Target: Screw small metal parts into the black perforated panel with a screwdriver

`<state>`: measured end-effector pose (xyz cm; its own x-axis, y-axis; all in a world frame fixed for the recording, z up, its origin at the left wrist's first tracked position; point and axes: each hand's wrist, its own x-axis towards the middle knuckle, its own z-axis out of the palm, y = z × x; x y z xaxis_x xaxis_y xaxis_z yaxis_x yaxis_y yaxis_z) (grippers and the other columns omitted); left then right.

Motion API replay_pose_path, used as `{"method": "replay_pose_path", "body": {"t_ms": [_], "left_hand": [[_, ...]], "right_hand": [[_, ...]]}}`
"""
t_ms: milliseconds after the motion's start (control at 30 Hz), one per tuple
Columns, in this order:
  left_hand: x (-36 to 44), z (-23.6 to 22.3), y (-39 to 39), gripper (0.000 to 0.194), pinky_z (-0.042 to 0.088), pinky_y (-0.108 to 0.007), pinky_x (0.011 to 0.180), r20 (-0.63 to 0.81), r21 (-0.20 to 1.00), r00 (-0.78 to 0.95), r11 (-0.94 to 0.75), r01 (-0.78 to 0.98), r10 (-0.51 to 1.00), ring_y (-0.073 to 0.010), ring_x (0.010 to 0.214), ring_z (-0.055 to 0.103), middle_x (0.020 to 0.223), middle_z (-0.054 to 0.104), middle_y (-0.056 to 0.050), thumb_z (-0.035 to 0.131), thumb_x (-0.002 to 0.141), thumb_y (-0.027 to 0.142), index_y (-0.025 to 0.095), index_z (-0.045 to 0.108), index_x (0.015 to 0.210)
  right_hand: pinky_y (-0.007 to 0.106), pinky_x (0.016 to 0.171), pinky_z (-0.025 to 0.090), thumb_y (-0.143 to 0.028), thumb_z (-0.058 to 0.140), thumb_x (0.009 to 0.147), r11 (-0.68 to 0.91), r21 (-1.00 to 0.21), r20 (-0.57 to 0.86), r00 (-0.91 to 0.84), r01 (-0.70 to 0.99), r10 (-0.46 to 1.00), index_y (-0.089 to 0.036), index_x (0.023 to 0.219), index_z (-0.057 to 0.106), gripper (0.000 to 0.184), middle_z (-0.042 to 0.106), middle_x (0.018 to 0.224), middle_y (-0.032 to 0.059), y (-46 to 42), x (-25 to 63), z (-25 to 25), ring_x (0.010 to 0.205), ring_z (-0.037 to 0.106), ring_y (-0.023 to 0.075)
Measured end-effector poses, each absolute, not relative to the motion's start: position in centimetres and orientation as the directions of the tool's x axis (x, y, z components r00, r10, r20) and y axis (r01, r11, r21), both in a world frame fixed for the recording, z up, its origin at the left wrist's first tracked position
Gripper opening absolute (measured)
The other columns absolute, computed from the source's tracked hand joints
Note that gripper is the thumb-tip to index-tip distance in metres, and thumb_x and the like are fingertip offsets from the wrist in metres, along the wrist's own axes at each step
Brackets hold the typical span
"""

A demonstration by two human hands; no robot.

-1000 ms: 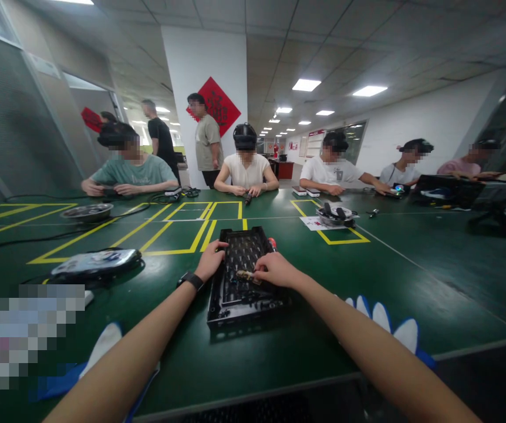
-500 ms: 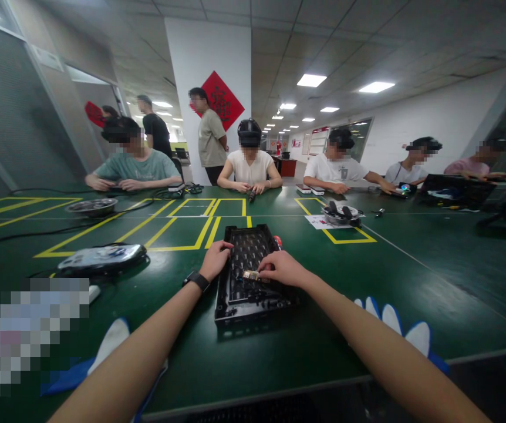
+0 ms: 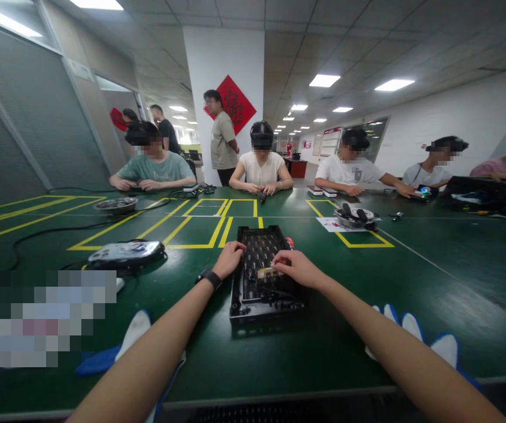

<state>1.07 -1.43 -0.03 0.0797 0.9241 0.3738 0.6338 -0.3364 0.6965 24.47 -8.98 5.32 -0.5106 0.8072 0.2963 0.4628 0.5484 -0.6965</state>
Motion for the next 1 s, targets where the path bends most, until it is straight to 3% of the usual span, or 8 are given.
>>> {"method": "replay_pose_path", "body": {"t_ms": [167,267,467,600,767,1000], "left_hand": [[1.0,-0.1,-1.4,0.024,0.036,-0.032,0.091,0.388,0.683,0.096,-0.356,0.638,0.917,-0.0188,0.098,0.049,0.095,0.06,-0.006,0.041,0.069,0.013,0.014,0.062,0.083],[1.1,-0.1,-1.3,0.025,0.036,-0.032,0.091,0.395,0.675,0.098,-0.361,0.643,0.913,-0.0188,0.099,0.048,0.094,0.06,-0.006,0.041,0.07,0.013,0.015,0.062,0.082],[1.1,-0.1,-1.5,0.024,0.036,-0.033,0.091,0.4,0.675,0.095,-0.363,0.642,0.912,-0.019,0.098,0.048,0.093,0.06,-0.006,0.041,0.07,0.012,0.015,0.062,0.081],[1.1,0.0,-1.6,0.023,0.036,-0.034,0.091,0.397,0.678,0.091,-0.359,0.641,0.913,-0.019,0.097,0.048,0.093,0.06,-0.006,0.041,0.07,0.012,0.015,0.062,0.081],[1.1,0.1,-1.6,0.023,0.037,-0.032,0.09,0.391,0.68,0.088,-0.352,0.643,0.916,-0.0184,0.097,0.049,0.092,0.06,-0.005,0.041,0.071,0.013,0.016,0.061,0.081],[1.5,0.0,-1.2,0.027,0.039,-0.033,0.085,0.392,0.704,0.026,-0.318,0.636,0.92,-0.019,0.092,0.051,0.082,0.059,-0.005,0.036,0.073,0.015,0.016,0.062,0.077]], "right_hand": [[0.024,0.065,0.045,-0.035,0.065,0.067,0.371,-0.905,0.155,-0.654,0.206,0.741,-0.012,0.091,0.059,0.034,0.062,0.08,0.0039,-10.3,24.0,6.3,0.068,0.058,0.0107],[0.024,0.065,0.046,-0.036,0.068,0.064,0.321,-0.919,0.026,-0.778,0.228,0.628,-0.012,0.093,0.061,0.039,0.063,0.081,0.0048,-11.4,23.6,6.6,0.07,0.059,0.0112],[0.021,0.059,0.042,-0.04,0.066,0.066,0.462,-0.8,-0.057,-0.815,0.383,0.576,-0.013,0.094,0.065,0.04,0.062,0.073,0.0029,-12.4,23.3,7.1,0.064,0.055,0.0097],[0.02,0.059,0.04,-0.042,0.065,0.067,0.611,-0.663,-0.008,-0.821,0.431,0.57,-0.016,0.093,0.068,0.037,0.06,0.077,0.0029,-12.7,23.3,7.4,0.068,0.051,0.0104],[0.022,0.067,0.04,-0.034,0.062,0.072,0.758,-0.533,0.111,-0.857,0.375,0.502,-0.018,0.094,0.068,0.027,0.061,0.083,0.004,-13.3,23.1,7.7,0.075,0.053,0.0123],[0.021,0.064,0.04,-0.032,0.058,0.076,0.746,-0.538,0.142,-0.831,0.392,0.538,-0.015,0.093,0.068,0.025,0.062,0.082,0.0047,-13.2,23.1,7.2,0.07,0.053,0.011]]}}
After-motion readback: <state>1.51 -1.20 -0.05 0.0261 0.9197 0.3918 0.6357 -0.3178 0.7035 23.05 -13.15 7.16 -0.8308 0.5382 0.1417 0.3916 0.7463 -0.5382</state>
